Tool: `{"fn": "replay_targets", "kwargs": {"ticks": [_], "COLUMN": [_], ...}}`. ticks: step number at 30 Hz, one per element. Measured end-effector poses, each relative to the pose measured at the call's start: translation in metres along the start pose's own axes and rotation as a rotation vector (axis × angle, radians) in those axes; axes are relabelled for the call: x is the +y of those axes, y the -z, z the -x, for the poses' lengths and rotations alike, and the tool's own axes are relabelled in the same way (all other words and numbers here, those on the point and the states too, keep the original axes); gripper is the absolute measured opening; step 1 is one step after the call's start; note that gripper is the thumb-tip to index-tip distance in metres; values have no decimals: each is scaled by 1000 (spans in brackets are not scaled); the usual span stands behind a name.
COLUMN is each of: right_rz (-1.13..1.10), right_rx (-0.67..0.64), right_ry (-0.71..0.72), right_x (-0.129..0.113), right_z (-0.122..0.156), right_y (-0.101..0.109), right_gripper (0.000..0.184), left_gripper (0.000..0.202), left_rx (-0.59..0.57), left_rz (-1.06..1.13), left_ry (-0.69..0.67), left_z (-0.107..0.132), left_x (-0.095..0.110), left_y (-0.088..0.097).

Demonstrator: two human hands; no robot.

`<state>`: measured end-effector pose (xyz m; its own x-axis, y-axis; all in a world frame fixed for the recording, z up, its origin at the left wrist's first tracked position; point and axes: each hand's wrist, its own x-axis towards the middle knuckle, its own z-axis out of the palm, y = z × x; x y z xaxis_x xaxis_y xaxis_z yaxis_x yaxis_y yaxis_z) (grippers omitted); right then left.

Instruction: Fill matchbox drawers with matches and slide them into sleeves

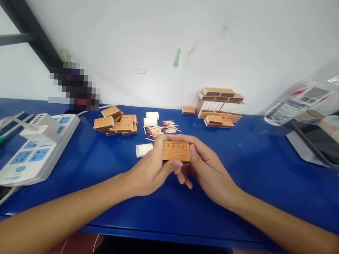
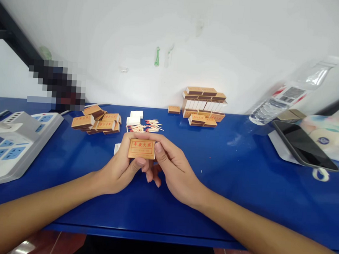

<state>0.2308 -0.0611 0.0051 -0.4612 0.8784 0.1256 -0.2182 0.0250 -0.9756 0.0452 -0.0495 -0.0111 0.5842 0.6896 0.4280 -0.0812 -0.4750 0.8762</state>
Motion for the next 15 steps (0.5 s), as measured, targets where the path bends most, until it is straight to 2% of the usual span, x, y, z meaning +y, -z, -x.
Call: {"fn": "replay_targets", "kwargs": {"ticks": [10,15], "right_rz": [-87,58], "right_rx": [-16,70], "right_ry": [-37,-9], "right_x": [-5,-3], "right_z": [-1,0], "right_y": [1,3], "right_gripper": [43,42], "left_gripper": [31,28], "left_rx": [50,101], "left_rz": [-56,-173], "left_ry": [6,20], "left_z": [-4,-5], "left_x": [4,5], "left_y": [3,9]}}
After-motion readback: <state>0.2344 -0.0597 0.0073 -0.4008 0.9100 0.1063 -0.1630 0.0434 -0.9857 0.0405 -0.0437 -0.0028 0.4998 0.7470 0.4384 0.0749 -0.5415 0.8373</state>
